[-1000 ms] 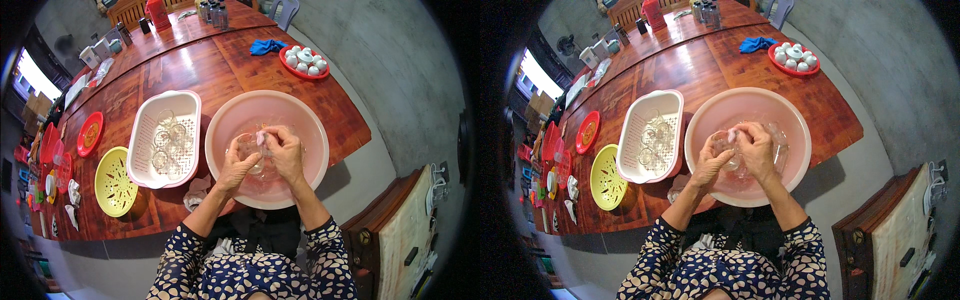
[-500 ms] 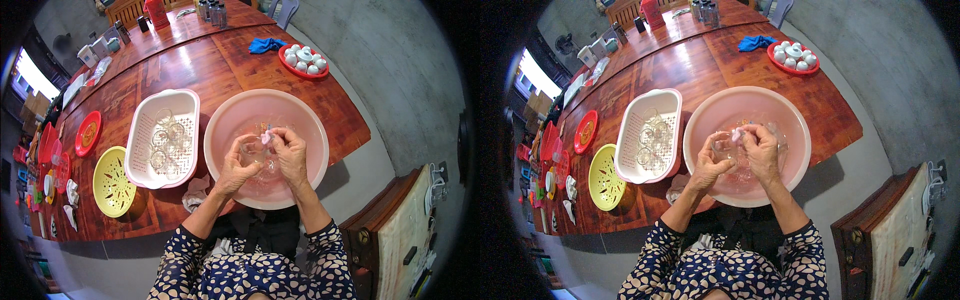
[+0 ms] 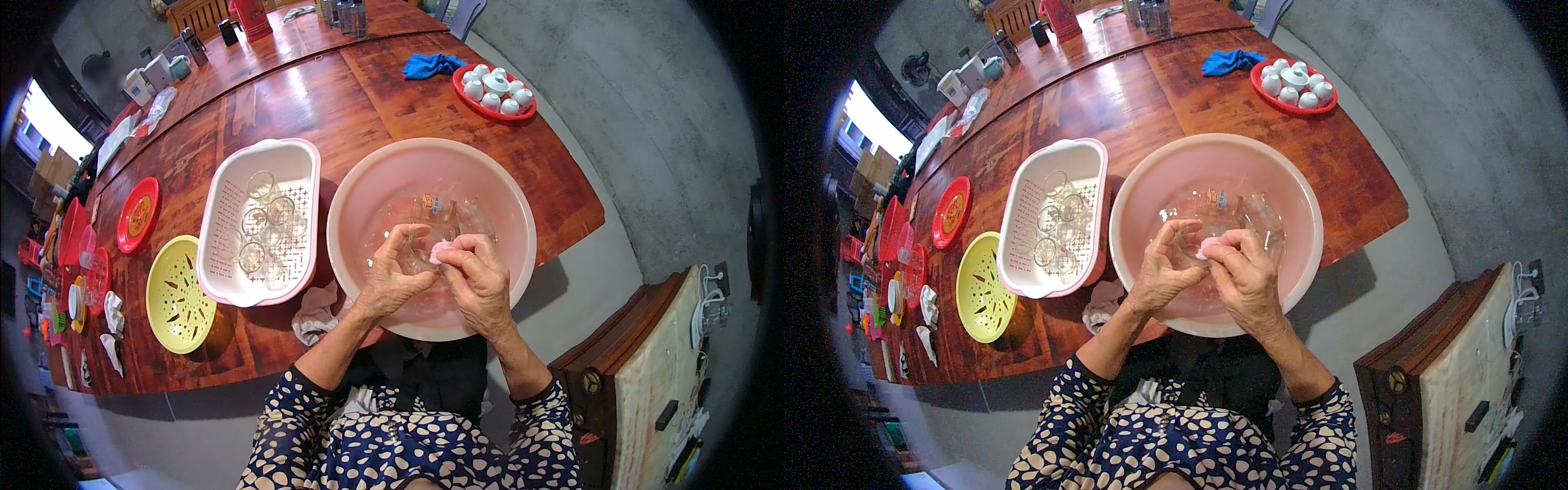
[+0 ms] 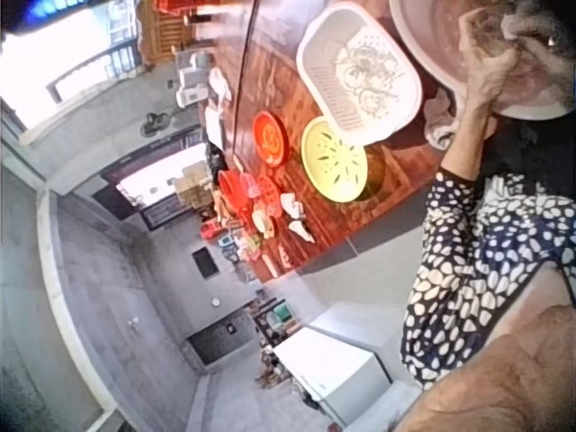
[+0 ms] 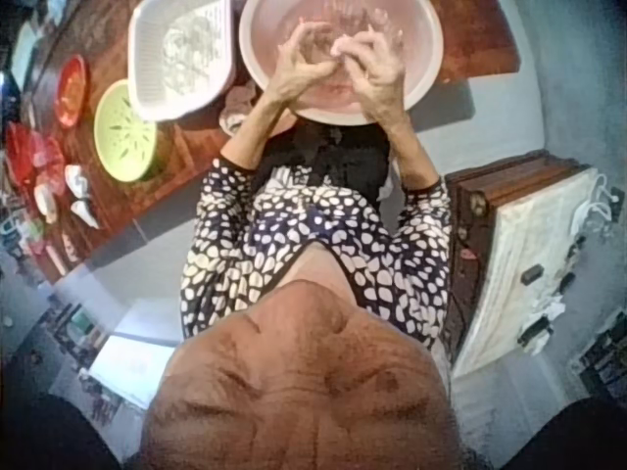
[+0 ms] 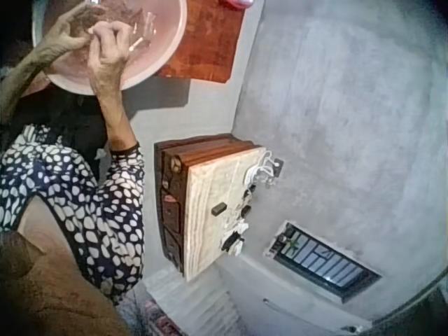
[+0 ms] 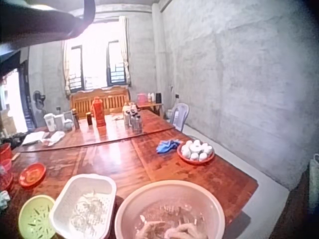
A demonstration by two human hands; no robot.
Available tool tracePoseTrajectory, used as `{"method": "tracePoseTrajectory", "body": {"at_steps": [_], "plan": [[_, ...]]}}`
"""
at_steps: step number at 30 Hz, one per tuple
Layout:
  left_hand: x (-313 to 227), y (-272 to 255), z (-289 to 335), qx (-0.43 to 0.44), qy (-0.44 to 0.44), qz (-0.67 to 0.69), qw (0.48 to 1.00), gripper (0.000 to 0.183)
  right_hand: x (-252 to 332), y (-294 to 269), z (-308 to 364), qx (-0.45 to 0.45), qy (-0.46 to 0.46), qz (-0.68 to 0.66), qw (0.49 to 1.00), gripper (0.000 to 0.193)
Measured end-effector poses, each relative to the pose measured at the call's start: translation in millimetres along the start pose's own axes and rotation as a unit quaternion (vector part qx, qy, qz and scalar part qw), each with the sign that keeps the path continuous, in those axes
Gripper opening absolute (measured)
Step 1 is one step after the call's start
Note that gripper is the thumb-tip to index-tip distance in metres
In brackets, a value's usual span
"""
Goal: The person washes multiple small glass cups using a pink cloth and water in a large pink basin. They scrub each cup individually and place the cleaned items into a white plastic basket on the table.
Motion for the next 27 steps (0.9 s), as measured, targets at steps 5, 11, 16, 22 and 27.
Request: {"method": "tracePoseTrajectory", "body": {"at_steps": [5, 11, 16, 22, 27], "plan": [[1.1, -2.0, -1.6, 0.009, 0.011, -0.001, 1.0, 0.061, 18.7, 2.8, -8.6, 0.023, -0.07, -0.012, 0.997, 0.021], [-11.4, 4.1, 0.2, 0.028, 0.022, 0.013, 0.999, 0.059, 5.3, 11.1, -26.1, 0.031, -0.076, -0.022, 0.996, 0.019], [-9.5, -2.3, -0.8, -0.024, 0.056, -0.082, 0.995, 0.058, 3.0, 7.7, -33.6, 0.077, -0.101, 0.101, 0.987, 0.011], [-22.7, 6.9, 4.0, -0.034, 0.104, -0.257, 0.96, 0.059, -5.2, 5.9, -24.7, 0.203, -0.088, 0.105, 0.97, 0.008], [-19.8, 9.1, 5.8, -0.034, 0.08, -0.23, 0.969, 0.057, -22.5, 3.5, -22.9, 0.196, 0.158, -0.153, 0.956, 0.006]]}}
Point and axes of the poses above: each hand's wrist, its own z-axis away from the middle knuckle, its own y-axis out of the palm, x = y × z, the point moved 6 cm from there along -z, towards the middle knuckle, and after that the axes turned 3 degrees about -y, right-handed, at the moved point
